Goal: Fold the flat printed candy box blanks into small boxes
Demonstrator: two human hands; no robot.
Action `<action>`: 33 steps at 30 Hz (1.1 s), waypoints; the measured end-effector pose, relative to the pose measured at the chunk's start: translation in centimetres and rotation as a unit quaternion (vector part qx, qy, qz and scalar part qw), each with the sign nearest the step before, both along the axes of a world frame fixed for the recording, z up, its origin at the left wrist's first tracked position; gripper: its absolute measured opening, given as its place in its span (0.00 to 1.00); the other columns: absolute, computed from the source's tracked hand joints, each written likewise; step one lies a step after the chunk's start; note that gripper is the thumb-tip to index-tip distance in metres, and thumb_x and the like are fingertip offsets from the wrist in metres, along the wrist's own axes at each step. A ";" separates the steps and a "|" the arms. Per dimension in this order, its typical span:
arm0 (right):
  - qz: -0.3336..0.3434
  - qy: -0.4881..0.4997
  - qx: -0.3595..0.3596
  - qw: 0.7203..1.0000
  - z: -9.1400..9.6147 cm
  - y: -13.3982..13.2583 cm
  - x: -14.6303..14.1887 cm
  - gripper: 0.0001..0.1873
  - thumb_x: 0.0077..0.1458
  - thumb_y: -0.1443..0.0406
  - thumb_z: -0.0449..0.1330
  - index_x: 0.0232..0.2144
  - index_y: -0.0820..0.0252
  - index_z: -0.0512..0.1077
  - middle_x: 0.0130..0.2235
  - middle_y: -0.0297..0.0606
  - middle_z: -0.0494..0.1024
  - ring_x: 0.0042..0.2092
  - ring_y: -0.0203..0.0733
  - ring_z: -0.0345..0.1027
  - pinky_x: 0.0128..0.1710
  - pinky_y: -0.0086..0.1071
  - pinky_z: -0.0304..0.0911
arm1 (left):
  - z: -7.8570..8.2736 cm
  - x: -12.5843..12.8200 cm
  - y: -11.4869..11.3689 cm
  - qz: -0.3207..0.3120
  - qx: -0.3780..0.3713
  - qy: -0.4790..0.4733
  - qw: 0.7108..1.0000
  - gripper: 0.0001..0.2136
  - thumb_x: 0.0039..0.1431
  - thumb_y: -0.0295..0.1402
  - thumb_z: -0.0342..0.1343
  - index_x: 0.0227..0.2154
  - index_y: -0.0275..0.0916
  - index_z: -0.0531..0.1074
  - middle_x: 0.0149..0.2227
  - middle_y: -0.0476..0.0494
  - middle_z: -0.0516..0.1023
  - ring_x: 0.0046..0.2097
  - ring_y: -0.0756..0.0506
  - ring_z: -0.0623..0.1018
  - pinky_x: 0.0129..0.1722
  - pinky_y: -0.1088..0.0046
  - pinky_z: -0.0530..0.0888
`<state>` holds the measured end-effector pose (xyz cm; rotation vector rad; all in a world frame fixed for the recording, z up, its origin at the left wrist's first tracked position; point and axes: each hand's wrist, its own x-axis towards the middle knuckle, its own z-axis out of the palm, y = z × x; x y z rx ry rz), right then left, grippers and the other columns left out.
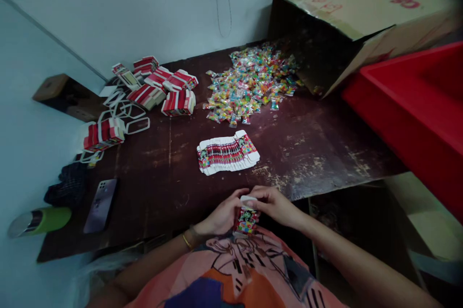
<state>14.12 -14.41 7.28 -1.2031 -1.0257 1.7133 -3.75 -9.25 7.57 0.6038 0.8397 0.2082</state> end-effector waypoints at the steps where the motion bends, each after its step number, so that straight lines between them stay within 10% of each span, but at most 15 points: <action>1: -0.001 -0.049 0.050 0.998 0.3 0.1 -0.1 0.17 0.58 0.57 0.59 0.24 0.62 0.77 0.30 0.34 0.72 0.32 0.34 0.66 0.33 0.28 0.65 | -0.2 0.0 0.1 0.006 -0.039 -0.021 0.999 0.23 0.47 0.29 0.53 0.50 0.41 0.67 0.36 0.47 0.76 0.38 0.45 0.75 0.41 0.68 0.69; 8: 0.016 -0.143 0.084 0.986 0.1 0.3 -0.5 0.13 0.58 0.58 0.59 0.36 0.59 0.80 0.35 0.38 0.76 0.32 0.36 0.69 0.33 0.30 0.66 | -1.4 -1.2 0.0 -0.036 -0.068 -0.092 0.993 0.31 0.47 0.30 0.58 0.57 0.44 0.62 0.52 0.40 0.73 0.45 0.41 0.76 0.46 0.62 0.69; 16: 0.136 -0.338 0.308 0.879 1.2 -0.3 0.2 0.17 0.62 0.65 0.55 0.52 0.54 0.72 0.45 0.43 0.74 0.47 0.44 0.67 0.47 0.38 0.66 | -2.4 -1.9 0.0 -0.070 0.028 -0.057 0.996 0.35 0.50 0.26 0.60 0.61 0.48 0.58 0.58 0.43 0.68 0.52 0.42 0.72 0.50 0.66 0.68; 19: 0.132 -0.380 0.323 0.857 0.4 5.2 3.2 0.12 0.60 0.62 0.58 0.45 0.50 0.76 0.47 0.38 0.74 0.49 0.40 0.67 0.50 0.34 0.64 | -1.6 -1.8 0.8 -0.058 0.046 -0.027 0.997 0.28 0.51 0.31 0.60 0.57 0.46 0.63 0.45 0.44 0.75 0.42 0.44 0.77 0.41 0.67 0.71; 23: -0.081 -0.570 0.243 0.780 -0.8 16.4 10.3 0.18 0.61 0.63 0.55 0.51 0.60 0.72 0.56 0.50 0.68 0.57 0.52 0.60 0.56 0.46 0.57 | 0.4 -3.0 3.5 -0.102 0.152 0.046 0.982 0.11 0.47 0.30 0.62 0.36 0.37 0.73 0.35 0.45 0.78 0.39 0.46 0.76 0.41 0.70 0.69; 27: -0.163 -0.626 0.212 0.733 -2.0 22.3 15.4 0.24 0.60 0.65 0.53 0.58 0.67 0.64 0.59 0.59 0.63 0.60 0.61 0.54 0.56 0.57 0.51 | 2.3 -6.2 5.9 -0.224 0.225 0.090 0.944 0.19 0.43 0.27 0.61 0.42 0.39 0.74 0.35 0.49 0.79 0.36 0.47 0.74 0.38 0.73 0.67; 30: -0.163 -0.640 0.227 0.715 -3.5 20.0 14.9 0.22 0.61 0.65 0.51 0.56 0.65 0.65 0.56 0.54 0.69 0.59 0.57 0.57 0.57 0.54 0.51 | 2.4 -8.4 6.0 -0.334 0.239 0.126 0.903 0.16 0.42 0.24 0.58 0.38 0.41 0.77 0.31 0.53 0.77 0.32 0.49 0.71 0.32 0.76 0.64; 33: -0.156 -0.650 0.249 0.701 -5.4 13.3 11.6 0.22 0.61 0.62 0.52 0.57 0.61 0.65 0.56 0.51 0.71 0.60 0.57 0.57 0.56 0.54 0.52 | 1.4 -9.0 5.4 -0.277 0.187 0.075 0.940 0.14 0.44 0.24 0.59 0.37 0.42 0.75 0.34 0.52 0.77 0.35 0.48 0.73 0.36 0.74 0.66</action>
